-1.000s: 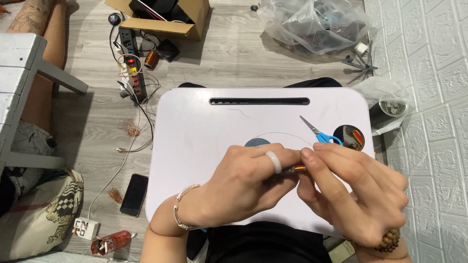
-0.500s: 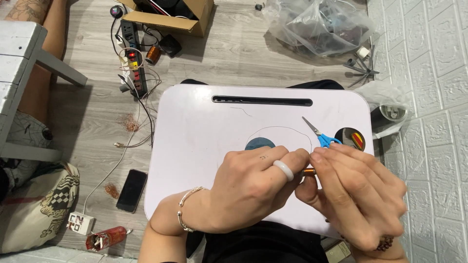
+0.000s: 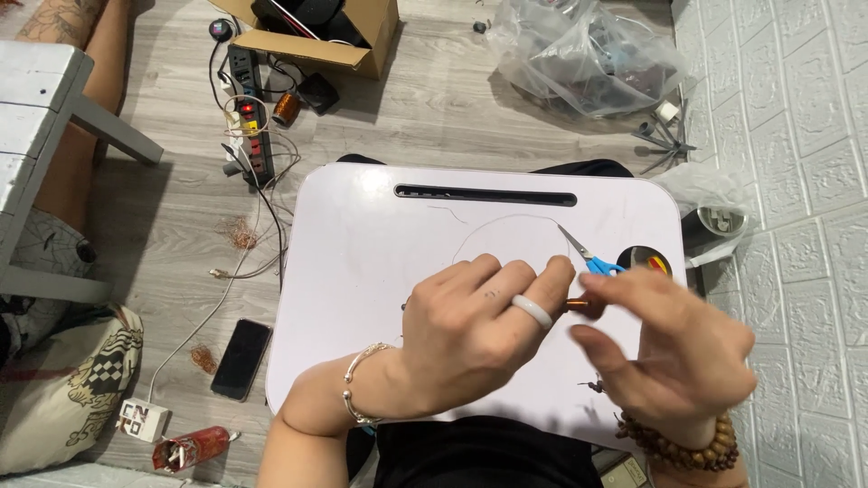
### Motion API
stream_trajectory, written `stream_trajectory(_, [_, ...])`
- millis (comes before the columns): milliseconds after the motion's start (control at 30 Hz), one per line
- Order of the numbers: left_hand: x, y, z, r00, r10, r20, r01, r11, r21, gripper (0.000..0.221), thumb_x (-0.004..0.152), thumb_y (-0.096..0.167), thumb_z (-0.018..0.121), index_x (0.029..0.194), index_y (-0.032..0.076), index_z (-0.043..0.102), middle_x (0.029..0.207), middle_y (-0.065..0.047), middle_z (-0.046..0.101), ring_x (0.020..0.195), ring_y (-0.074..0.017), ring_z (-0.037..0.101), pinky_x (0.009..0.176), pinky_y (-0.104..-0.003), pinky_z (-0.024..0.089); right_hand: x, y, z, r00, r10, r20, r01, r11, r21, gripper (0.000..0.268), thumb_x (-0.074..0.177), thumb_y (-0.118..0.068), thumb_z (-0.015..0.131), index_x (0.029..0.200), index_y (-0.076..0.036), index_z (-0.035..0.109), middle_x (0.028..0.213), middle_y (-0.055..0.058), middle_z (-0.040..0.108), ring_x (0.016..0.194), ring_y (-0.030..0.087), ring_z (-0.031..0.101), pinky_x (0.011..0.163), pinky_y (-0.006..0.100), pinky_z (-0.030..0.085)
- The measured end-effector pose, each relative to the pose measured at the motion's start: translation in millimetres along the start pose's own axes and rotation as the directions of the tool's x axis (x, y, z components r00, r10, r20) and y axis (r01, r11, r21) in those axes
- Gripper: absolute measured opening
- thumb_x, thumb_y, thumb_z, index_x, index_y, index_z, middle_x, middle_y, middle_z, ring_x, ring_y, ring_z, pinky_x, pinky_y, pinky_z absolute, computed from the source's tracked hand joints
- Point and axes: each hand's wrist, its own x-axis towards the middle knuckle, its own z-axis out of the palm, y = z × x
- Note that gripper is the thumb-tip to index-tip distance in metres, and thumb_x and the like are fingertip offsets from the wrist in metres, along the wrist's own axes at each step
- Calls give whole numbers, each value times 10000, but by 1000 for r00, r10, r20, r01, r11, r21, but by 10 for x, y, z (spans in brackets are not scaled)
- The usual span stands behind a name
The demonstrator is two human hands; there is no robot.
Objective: Winding thin wire around a small electronic component and cutting it with scissors at a low table.
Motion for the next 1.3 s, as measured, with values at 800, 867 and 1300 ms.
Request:
stream_trajectory(800, [234,-251,-355,866,-203,456,473,630,-616,185,925,96,557,1012,-1,690,743,-56,709,515,-104,499,480,-225,394,279,-181,-15,958,278,71,-284,953,104,126,832,74,638,928,14,693,592,2,505,507,60,305,482,197,224])
stream_trajectory(867, [219,-252,-311,890,-199,410,436,630,-643,160,898,66,615,1016,-4,697,785,-72,728,522,-100,500,472,-218,384,251,-157,-27,960,272,67,-278,954,112,117,828,62,639,921,14,692,583,1,499,502,61,305,482,199,221])
stream_trajectory(1300, [-6,-241,10,936,-266,229,332,463,-822,221,855,-42,702,1065,27,702,868,-62,712,620,-72,516,548,-189,415,198,-221,-24,955,279,100,-291,947,136,123,778,67,642,888,28,678,596,33,571,493,74,362,477,203,261])
